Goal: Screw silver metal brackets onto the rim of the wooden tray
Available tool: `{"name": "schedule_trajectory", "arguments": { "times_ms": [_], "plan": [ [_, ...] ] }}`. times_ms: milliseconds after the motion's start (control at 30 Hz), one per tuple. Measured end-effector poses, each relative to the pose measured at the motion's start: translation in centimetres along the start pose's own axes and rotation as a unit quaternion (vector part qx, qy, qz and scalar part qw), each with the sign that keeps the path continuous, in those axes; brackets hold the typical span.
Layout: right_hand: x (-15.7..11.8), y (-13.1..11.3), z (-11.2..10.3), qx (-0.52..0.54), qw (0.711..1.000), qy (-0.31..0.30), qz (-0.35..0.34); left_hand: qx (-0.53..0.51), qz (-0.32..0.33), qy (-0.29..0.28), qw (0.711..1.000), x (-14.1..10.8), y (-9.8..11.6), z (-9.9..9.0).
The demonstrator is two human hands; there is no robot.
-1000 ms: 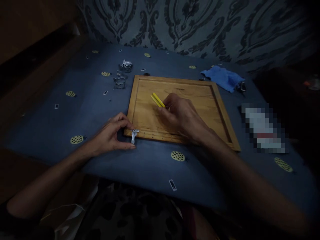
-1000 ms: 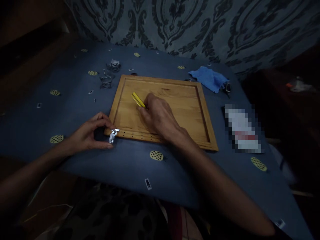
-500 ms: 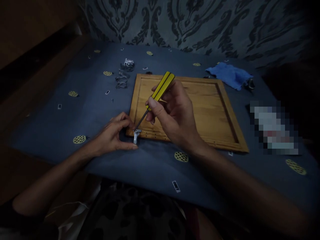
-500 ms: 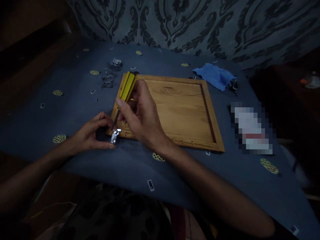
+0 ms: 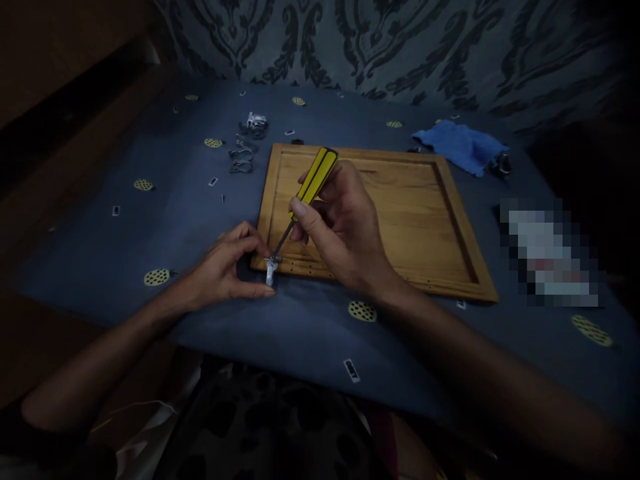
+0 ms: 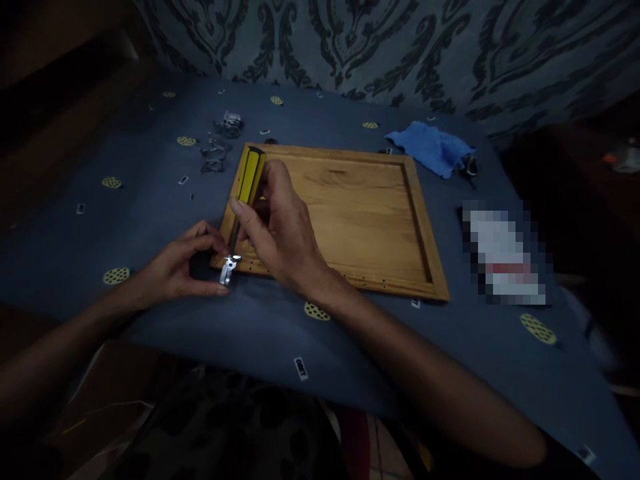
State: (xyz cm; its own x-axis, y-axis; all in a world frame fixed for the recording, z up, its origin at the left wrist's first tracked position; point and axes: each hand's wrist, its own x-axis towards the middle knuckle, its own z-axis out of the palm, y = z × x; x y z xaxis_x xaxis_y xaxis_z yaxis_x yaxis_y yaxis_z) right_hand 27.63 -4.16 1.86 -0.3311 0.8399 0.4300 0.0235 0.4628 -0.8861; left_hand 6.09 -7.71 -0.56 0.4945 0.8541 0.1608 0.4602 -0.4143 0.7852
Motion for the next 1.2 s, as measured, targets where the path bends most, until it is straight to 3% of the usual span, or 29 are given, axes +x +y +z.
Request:
{"name": "schedule_trajectory", "arguments": {
  "times_ms": [667,867,1067,1200],
  "plan": [
    [0.0,-1.0,0.2,-0.008,1.0,-0.006,0.001,0.004,0.003,0.01,1.0,-0.2,-0.4,0.1],
    [0.9,-2.1,0.4,0.006,0.999,-0.036,0.017,0.016,0.012,0.006,1.0,-0.1,-0.4,0.1],
    [1.7,-3.1,0.0,0.006,0.994,-0.109,0.028,0.038,-0.007,-0.011,0.999,0.1,0.2,-0.2],
    [1.7,-2.9,0.1,0.046,0.991,-0.115,0.05,0.036,-0.01,-0.011,0.999,0.2,0.4,-0.2]
  ]
}}
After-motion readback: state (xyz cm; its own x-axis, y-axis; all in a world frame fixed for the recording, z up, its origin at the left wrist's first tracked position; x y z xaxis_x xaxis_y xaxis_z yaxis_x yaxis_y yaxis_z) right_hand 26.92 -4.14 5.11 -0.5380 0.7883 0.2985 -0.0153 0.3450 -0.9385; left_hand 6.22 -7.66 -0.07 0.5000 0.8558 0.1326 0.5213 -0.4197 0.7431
